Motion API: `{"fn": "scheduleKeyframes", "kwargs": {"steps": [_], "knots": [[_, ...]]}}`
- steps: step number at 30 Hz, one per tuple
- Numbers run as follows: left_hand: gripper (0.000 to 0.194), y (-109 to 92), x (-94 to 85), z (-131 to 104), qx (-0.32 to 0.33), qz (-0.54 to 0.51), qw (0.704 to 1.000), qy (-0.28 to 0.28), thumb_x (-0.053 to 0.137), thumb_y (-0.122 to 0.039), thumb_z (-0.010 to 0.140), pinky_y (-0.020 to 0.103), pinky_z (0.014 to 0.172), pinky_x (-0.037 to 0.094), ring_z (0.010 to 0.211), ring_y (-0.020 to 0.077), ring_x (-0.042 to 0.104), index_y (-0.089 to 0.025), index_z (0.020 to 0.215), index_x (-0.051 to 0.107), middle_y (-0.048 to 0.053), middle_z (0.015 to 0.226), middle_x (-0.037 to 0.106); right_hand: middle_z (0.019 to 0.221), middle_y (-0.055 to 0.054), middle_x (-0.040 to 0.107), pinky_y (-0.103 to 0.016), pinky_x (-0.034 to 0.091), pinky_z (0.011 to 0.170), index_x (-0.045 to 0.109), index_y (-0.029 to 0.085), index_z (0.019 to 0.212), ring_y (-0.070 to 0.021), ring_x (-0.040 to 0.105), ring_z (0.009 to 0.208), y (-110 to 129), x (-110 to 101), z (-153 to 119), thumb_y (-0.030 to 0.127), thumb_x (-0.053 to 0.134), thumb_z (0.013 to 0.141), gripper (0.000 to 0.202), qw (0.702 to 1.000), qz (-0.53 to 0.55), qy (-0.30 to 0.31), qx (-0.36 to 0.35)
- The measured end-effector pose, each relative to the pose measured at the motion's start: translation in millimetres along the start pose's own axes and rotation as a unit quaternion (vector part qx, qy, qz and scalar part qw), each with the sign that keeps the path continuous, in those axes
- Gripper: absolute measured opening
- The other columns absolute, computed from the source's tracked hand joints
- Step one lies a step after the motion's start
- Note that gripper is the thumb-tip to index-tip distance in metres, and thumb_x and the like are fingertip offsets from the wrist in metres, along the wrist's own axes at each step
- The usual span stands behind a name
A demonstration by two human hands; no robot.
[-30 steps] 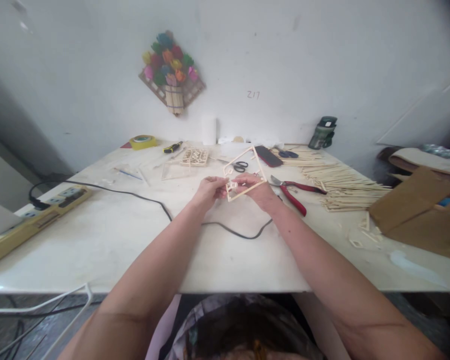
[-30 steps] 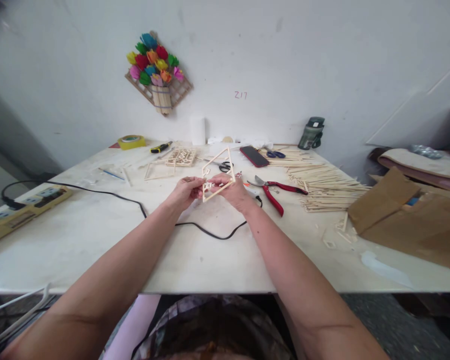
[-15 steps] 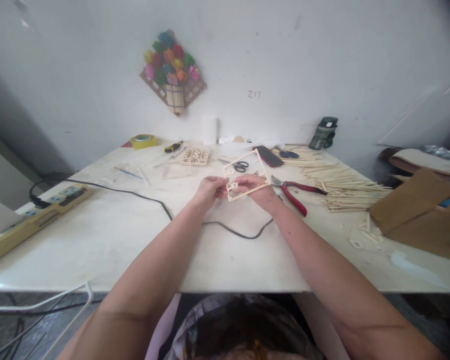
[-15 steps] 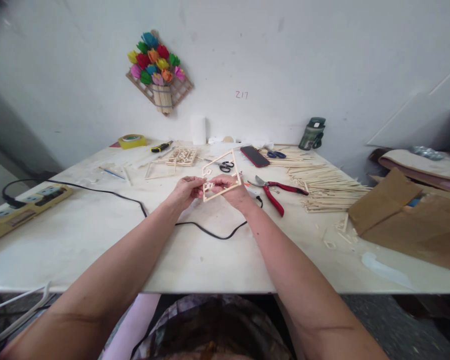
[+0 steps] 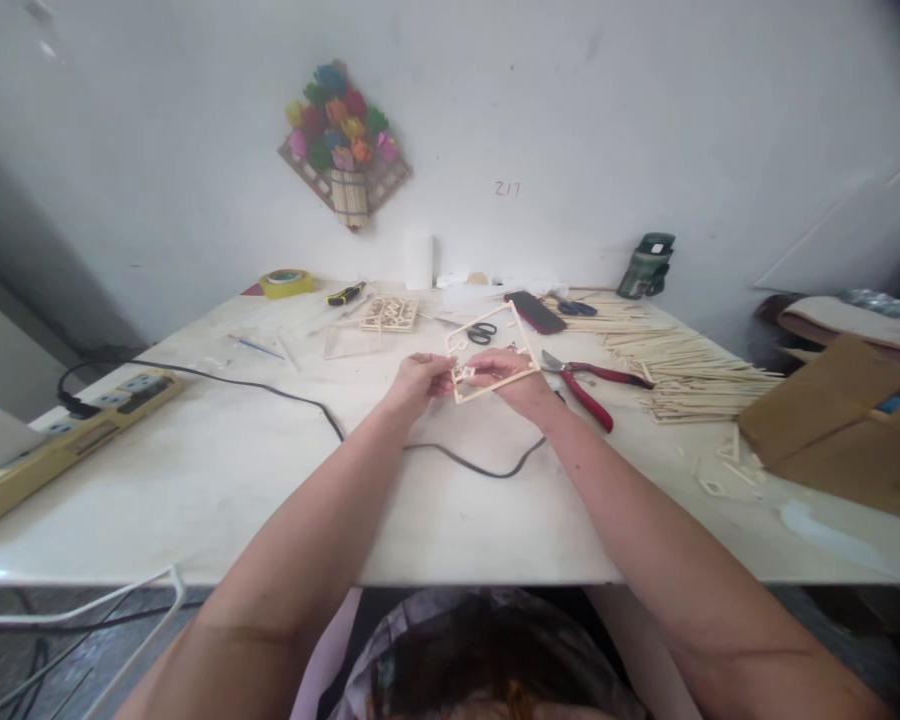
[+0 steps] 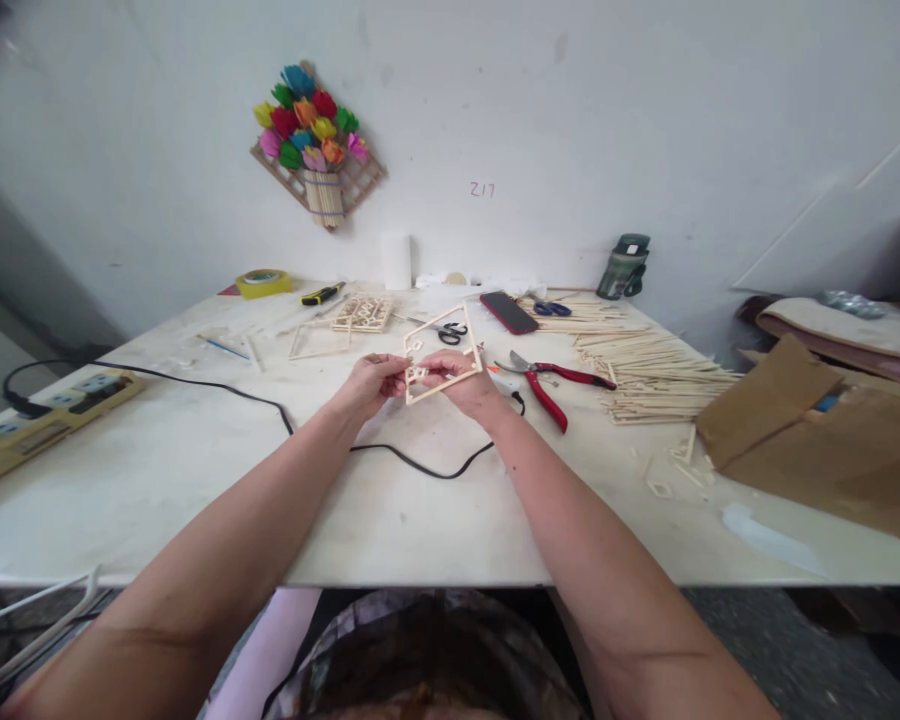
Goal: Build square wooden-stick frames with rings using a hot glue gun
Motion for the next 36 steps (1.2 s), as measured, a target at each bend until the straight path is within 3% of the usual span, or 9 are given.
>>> {"fn": "scheduleKeyframes", "kwargs": {"steps": [10, 17, 26, 31, 36], "knots": [[0.022, 1, -0.7, 1, 0.001, 0.008, 1.0, 0.0, 0.069, -0.029, 0.059, 0.017, 0.038, 0.036, 0.039, 0.0067, 0.048, -0.01, 0.06, 0.056, 0.001, 0.049, 0.055, 0.079, -0.004, 0.063, -0.036, 0.046, 0.075, 0.068, 0.02, 0.072, -0.0169, 0.058, 0.076, 9, 1, 0, 0.033, 0.068, 0.061, 0.016, 1.0, 0.027, -0.012, 0.006], [0.023, 0, -1.1, 1, 0.006, 0.005, 1.0, 0.0, 0.07, -0.029, 0.058, 0.018, 0.038, 0.036, 0.038, 0.0068, 0.048, -0.01, 0.062, 0.057, 0.002, 0.049, 0.056, 0.078, -0.003, 0.064, -0.035, 0.048, 0.072, 0.068, 0.019, 0.078, -0.0152, 0.058, 0.072, -2, 3, -1, 0.031, 0.071, 0.055, 0.027, 0.994, 0.084, -0.032, 0.067], [0.028, -8, -2.8, -1, 0.052, 0.015, 0.998, -0.027, 0.07, -0.035, 0.058, 0.019, 0.04, 0.039, 0.039, 0.0077, 0.049, -0.011, 0.061, 0.055, 0.0, 0.049, 0.055, 0.08, -0.003, 0.065, -0.032, 0.047, 0.07, 0.068, 0.019, 0.086, -0.0137, 0.057, 0.071, -1, -5, -5, 0.028, 0.068, 0.059, 0.029, 0.992, 0.073, -0.024, 0.096], [0.027, -14, -7.0, -1, 0.087, 0.02, 0.993, -0.081, 0.069, -0.034, 0.058, 0.02, 0.04, 0.041, 0.039, 0.0083, 0.05, -0.013, 0.06, 0.052, -0.001, 0.049, 0.054, 0.082, -0.003, 0.066, -0.031, 0.047, 0.07, 0.067, 0.019, 0.082, -0.0132, 0.058, 0.07, -3, -15, -7, 0.022, 0.06, 0.063, 0.02, 0.986, 0.066, -0.068, 0.14], [0.024, -20, -8.6, -4, 0.102, 0.03, 0.986, -0.128, 0.067, -0.031, 0.059, 0.021, 0.04, 0.043, 0.038, 0.0095, 0.051, -0.013, 0.06, 0.051, -0.001, 0.046, 0.053, 0.08, -0.004, 0.065, -0.031, 0.047, 0.065, 0.064, 0.016, 0.079, -0.011, 0.055, 0.061, -27, -29, -7, 0.019, 0.053, 0.062, 0.021, 0.956, 0.115, -0.19, 0.193]]}}
Point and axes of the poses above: each hand's wrist, its own z-axis towards the middle knuckle, its own x-axis out of the palm, y = z × x, the point moved 5 cm from there along z, towards the middle knuckle
